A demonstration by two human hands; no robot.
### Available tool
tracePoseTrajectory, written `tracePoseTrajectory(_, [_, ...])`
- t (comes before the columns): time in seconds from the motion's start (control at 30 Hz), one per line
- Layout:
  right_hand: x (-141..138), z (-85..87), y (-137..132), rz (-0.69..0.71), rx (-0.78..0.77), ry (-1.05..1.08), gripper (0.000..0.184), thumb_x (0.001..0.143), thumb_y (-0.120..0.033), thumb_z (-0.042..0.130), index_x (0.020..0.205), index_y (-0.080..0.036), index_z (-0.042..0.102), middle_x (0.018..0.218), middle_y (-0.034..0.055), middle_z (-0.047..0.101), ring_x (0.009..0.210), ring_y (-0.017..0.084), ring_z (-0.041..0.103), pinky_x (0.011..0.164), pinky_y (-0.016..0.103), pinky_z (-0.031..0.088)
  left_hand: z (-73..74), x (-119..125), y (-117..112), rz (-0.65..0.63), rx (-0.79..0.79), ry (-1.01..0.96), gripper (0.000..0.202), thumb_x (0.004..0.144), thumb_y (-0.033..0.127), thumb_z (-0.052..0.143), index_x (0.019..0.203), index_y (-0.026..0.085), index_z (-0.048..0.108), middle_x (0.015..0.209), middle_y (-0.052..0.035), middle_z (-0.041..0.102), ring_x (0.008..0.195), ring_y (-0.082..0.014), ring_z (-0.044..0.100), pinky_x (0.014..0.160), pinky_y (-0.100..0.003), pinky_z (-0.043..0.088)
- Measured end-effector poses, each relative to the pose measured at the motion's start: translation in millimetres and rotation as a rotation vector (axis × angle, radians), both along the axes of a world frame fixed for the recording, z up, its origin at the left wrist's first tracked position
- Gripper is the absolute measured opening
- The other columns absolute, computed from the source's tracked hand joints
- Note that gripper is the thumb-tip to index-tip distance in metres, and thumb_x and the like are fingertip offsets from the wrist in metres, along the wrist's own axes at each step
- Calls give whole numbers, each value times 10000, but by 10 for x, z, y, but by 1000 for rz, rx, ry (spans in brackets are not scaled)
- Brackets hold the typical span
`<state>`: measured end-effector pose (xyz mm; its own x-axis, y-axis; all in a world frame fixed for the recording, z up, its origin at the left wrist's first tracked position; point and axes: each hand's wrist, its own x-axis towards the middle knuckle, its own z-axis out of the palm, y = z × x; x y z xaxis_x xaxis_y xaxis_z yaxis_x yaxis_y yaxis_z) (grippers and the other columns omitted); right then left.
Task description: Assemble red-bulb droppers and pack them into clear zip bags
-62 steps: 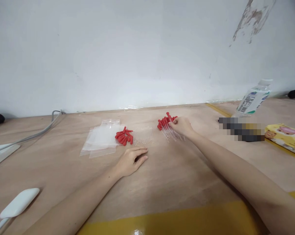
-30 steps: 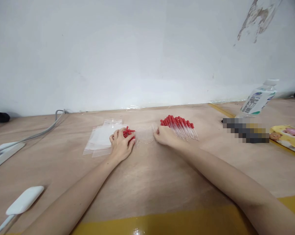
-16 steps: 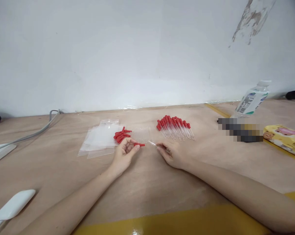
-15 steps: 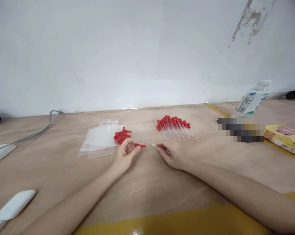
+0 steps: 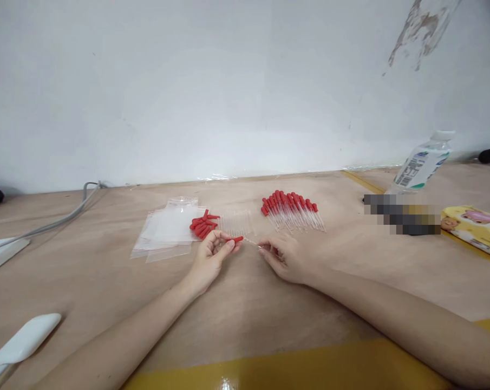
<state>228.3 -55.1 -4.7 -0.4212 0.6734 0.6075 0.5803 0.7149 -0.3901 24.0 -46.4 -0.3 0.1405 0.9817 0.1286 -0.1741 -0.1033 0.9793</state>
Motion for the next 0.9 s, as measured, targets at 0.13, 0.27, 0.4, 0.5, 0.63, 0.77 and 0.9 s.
tracePoseTrajectory(0.13, [-1,-8,-1,38,-63,19,156,844,-257,472,905,-189,600,677,0,597,571,98,510,567,225,409,23,-4,-6,-19,34,141,318,687,360,687,901,151,579,867,-28,663,795,-160,666,773,-279,510])
tracePoseTrajectory(0.27, [-10,19,-6,59,-139,42,158,837,-258,479,878,-184,612,658,1,591,561,97,507,527,209,405,21,-20,-5,-76,99,315,354,703,403,657,926,129,641,738,-41,683,648,-153,661,657,-270,532])
tracePoseTrajectory(0.4, [-18,48,9,107,-164,26,180,854,-262,468,834,-182,628,693,8,622,607,108,527,579,227,409,-18,-36,-3,-93,179,387,310,715,424,642,824,135,663,552,-9,629,486,-118,590,489,-224,493])
tracePoseTrajectory(0.5, [12,58,52,156,-201,-2,202,867,-266,460,843,-181,641,722,10,640,625,109,531,606,237,397,-47,-41,-13,-90,188,395,298,721,414,640,811,131,663,514,-2,609,447,-105,560,447,-206,465])
tracePoseTrajectory(0.63, [91,85,133,186,-186,-113,188,871,-270,481,861,-205,657,719,-18,646,587,94,507,722,287,344,-68,-46,-40,-136,196,440,249,741,372,625,815,139,671,527,-8,622,477,-116,579,482,-215,474])
tracePoseTrajectory(0.77, [112,107,144,146,-45,-259,203,875,-258,470,863,-223,669,715,-18,637,559,90,459,696,304,278,-99,-58,-53,-137,234,548,225,767,345,599,822,147,689,588,-24,652,536,-132,606,522,-224,480])
tracePoseTrajectory(0.9, [56,69,79,22,138,-299,253,877,-252,427,847,-200,673,708,17,635,556,104,437,656,317,237,-130,-64,-60,-71,302,634,225,774,350,599,843,161,700,642,-35,675,559,-145,603,516,-233,476])
